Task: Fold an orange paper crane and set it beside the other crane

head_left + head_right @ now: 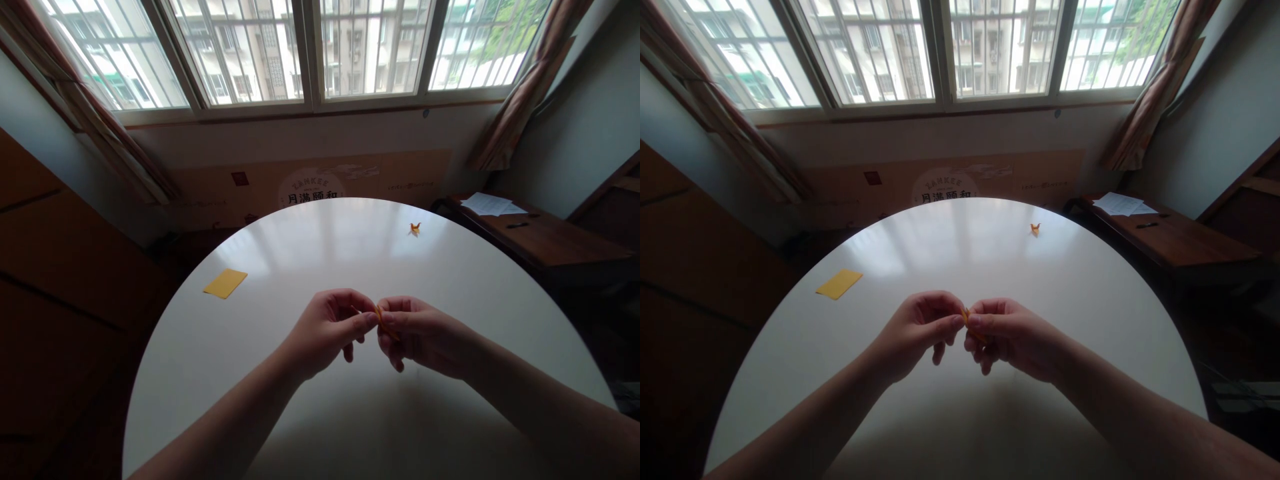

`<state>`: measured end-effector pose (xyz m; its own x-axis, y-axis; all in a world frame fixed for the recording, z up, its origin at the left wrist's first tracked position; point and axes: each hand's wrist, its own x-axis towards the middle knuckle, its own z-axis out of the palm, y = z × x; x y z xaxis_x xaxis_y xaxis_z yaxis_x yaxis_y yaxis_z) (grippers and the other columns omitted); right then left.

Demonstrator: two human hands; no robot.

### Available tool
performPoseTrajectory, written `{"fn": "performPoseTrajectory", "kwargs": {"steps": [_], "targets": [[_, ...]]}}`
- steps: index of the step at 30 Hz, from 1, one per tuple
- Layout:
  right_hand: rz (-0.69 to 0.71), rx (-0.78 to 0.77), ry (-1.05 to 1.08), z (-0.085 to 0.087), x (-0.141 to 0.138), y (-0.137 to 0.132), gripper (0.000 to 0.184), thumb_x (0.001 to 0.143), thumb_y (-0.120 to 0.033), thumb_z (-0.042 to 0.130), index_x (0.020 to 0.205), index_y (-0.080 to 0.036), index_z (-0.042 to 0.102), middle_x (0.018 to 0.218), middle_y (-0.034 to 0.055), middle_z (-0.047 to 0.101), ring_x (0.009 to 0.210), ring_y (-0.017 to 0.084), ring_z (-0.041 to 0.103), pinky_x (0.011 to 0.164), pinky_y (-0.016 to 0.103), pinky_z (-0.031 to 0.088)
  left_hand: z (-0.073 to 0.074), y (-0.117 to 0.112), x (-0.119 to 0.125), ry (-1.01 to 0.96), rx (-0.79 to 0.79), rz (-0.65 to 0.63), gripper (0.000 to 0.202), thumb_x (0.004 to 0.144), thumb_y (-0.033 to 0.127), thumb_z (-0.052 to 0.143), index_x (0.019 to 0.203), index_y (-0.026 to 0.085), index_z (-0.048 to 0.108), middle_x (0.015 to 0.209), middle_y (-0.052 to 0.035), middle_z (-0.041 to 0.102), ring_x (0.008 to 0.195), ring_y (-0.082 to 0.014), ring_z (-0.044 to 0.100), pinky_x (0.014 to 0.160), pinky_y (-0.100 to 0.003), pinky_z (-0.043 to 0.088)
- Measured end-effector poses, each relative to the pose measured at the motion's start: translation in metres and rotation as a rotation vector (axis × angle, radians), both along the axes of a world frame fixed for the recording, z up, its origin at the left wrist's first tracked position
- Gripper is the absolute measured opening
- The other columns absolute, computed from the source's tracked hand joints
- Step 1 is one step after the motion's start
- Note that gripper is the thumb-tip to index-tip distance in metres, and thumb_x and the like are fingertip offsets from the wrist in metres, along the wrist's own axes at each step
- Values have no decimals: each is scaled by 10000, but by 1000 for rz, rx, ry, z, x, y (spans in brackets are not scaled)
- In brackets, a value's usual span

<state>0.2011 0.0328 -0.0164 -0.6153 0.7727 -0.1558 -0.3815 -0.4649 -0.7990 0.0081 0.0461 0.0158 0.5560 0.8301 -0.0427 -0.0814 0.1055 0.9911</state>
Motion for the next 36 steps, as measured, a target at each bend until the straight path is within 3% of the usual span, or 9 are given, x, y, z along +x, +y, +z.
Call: {"fn": "performPoseTrajectory", "kwargs": {"steps": [3, 7, 16, 22, 29, 36], "targets": [[79, -77, 66, -1, 1, 0, 204, 843, -303, 757, 829, -140, 635, 672, 11, 666, 521, 101, 628, 494, 200, 545, -1, -1, 1, -53, -61, -29, 218, 756, 299, 783, 792, 112, 677, 588, 8, 585, 515, -83, 518, 362, -132, 442], [97, -70, 93, -2, 1, -1, 200, 854, -302, 744, 834, -137, 634, 666, 14, 666, 516, 101, 626, 497, 200, 542, 0, -1, 1, -73, -66, -49, 220, 758, 302, 782, 789, 114, 671, 601, 4, 588, 525, -83, 523, 368, -130, 442], [-117, 121, -152, 5, -4, -4, 243, 802, -334, 789, 766, -152, 631, 647, 12, 671, 561, 113, 619, 514, 201, 504, 3, -7, 1, 138, 165, 55, 84, 814, 219, 635, 852, 146, 622, 680, -15, 638, 600, -138, 609, 411, -184, 481], [-140, 198, -215, 5, -3, -4, 246, 809, -347, 785, 758, -148, 649, 659, 28, 686, 585, 125, 635, 524, 211, 506, 5, -10, 3, 176, 214, 77, 36, 793, 176, 619, 813, 146, 612, 687, -31, 664, 648, -153, 636, 434, -180, 479], [-5, 79, -39, 4, -1, -3, 264, 830, -359, 767, 751, -137, 648, 616, 7, 647, 524, 103, 616, 482, 190, 518, 3, -4, 1, -14, 65, -42, 166, 787, 264, 721, 804, 129, 626, 652, -6, 611, 572, -119, 590, 401, -170, 465], [73, -2, 66, 1, -1, -3, 254, 882, -359, 717, 797, -135, 632, 661, 8, 647, 514, 91, 612, 491, 191, 541, 2, -2, 0, -102, -52, -72, 235, 753, 309, 795, 797, 120, 663, 621, 2, 600, 555, -92, 543, 383, -135, 448]]}}
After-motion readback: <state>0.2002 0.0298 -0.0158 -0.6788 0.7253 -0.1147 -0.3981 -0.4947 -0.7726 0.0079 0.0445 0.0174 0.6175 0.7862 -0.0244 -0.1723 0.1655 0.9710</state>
